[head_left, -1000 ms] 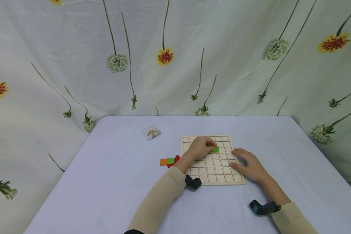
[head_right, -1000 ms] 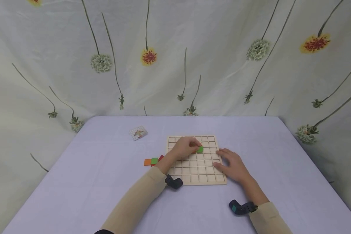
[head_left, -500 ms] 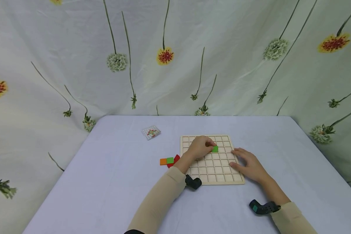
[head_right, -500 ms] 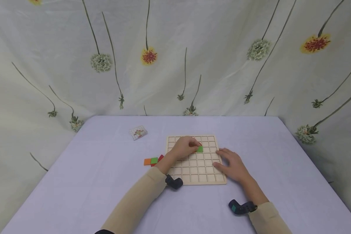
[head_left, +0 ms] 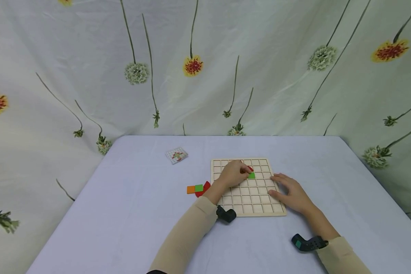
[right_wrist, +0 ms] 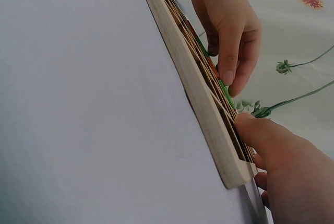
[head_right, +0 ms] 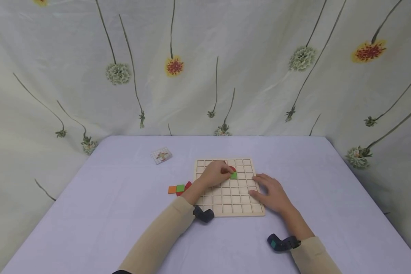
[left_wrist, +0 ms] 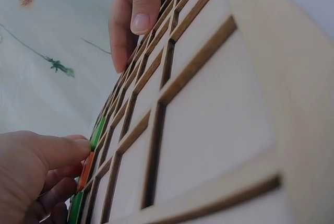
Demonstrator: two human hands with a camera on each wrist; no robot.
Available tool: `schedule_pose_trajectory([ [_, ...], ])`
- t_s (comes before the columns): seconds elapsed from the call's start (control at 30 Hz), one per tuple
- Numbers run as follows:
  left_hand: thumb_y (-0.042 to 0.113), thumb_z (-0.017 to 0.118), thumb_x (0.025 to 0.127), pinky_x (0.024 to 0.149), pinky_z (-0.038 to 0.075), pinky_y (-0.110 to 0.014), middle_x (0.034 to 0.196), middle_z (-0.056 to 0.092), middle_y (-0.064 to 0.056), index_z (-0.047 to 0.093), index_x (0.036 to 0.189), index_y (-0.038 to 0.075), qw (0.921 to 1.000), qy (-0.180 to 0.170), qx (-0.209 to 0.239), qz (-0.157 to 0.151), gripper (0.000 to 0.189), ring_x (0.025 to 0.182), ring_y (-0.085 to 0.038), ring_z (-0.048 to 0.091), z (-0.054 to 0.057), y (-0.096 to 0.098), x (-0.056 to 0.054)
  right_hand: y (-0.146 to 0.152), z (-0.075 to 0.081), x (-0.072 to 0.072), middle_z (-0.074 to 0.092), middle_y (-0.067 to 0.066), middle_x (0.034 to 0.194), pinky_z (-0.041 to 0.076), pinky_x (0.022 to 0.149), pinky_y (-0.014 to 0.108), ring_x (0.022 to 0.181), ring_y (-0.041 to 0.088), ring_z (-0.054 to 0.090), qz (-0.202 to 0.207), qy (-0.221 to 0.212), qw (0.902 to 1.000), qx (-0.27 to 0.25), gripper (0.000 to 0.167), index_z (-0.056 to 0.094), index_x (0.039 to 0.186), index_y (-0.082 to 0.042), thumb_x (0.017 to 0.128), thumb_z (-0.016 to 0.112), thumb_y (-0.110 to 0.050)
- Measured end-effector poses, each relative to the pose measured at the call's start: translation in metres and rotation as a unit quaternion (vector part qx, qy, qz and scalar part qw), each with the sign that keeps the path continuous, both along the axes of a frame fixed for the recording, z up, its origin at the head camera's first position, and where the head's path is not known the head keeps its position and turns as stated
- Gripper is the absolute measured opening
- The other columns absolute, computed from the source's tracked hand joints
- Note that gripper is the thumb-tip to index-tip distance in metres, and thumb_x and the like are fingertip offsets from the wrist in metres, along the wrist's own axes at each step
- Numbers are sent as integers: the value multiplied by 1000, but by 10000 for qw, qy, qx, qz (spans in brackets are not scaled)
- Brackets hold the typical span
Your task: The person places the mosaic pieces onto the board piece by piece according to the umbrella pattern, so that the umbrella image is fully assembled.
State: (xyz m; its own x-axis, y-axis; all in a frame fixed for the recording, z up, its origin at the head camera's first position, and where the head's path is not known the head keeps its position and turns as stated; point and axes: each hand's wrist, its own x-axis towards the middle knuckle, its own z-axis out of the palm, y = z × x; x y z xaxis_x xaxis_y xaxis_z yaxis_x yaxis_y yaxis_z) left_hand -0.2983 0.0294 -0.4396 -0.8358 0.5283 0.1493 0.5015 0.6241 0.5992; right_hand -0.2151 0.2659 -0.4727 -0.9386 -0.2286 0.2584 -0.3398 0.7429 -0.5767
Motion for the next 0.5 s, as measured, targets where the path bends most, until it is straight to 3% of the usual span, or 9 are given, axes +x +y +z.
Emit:
schedule_pose_trajectory([
  [0.23, 13, 67, 91, 79, 46, -26, 95, 65, 2, 76, 100, 12, 9996, -101, 257, -4, 13, 88, -13, 58, 0, -8, 1, -2, 2, 1, 48, 26, 140, 26, 105, 64, 133, 47, 35, -24, -35, 10000, 38, 59, 56, 133, 2, 89, 69, -35],
  [0.5, 18, 66, 94, 81, 47, -29, 98, 66, 1, 76, 103, 13, 10000, -87, 44, 21, 15, 90, -14, 58, 8, -26, 4, -4, 5, 3, 48, 27, 140, 25, 105, 64, 133, 48, 35, -43, 0, 10000, 22, 59, 56, 133, 4, 89, 69, -33],
])
